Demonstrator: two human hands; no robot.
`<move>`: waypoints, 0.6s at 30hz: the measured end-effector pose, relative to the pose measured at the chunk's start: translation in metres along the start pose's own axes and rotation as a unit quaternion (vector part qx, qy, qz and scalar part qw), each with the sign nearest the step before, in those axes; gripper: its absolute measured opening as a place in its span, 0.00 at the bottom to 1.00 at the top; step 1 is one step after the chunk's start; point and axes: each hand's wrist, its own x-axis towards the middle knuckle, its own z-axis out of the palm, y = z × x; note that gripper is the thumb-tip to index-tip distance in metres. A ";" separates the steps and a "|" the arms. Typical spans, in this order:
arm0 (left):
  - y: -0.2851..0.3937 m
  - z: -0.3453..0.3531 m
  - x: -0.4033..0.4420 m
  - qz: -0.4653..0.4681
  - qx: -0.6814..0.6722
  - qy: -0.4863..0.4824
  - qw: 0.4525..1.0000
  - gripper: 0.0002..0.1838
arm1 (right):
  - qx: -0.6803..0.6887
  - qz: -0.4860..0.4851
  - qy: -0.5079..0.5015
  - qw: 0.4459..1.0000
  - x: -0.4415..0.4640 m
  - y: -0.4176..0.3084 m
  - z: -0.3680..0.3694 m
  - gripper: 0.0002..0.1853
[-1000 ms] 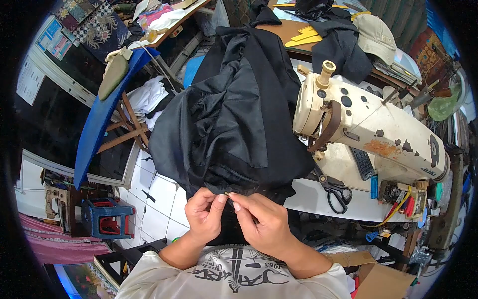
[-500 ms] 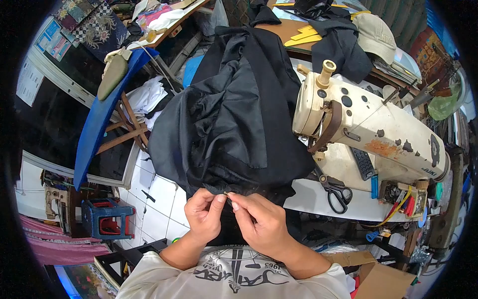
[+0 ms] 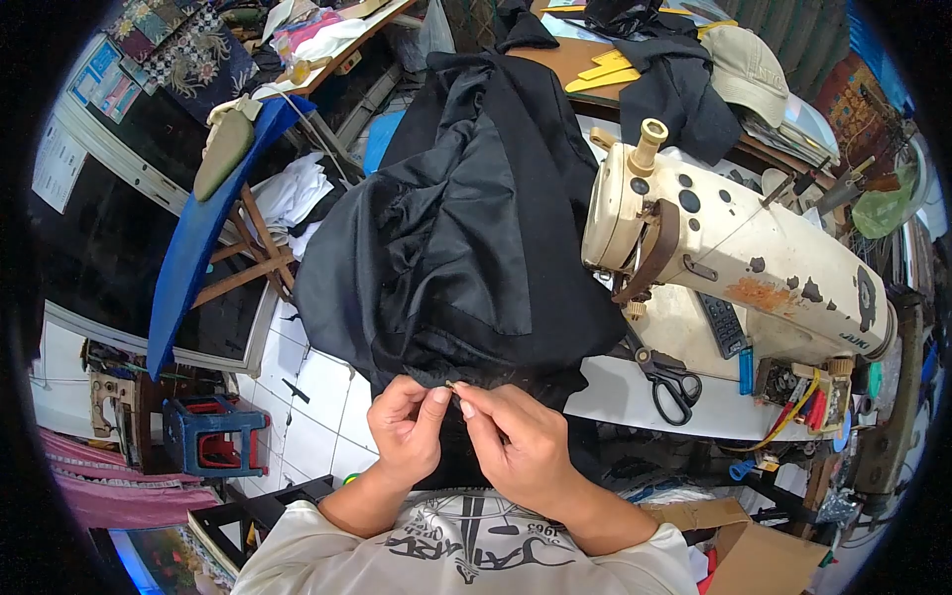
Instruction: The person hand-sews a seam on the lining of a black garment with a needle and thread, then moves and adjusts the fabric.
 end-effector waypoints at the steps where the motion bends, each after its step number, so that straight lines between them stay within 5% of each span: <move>1: 0.001 0.001 0.000 -0.010 -0.015 0.001 1.000 0.02 | 0.001 -0.004 0.007 1.000 0.000 0.000 0.001 0.12; 18: 0.007 0.003 -0.002 -0.057 -0.103 -0.011 0.993 0.04 | -0.014 -0.043 0.042 0.998 -0.001 0.001 0.004 0.10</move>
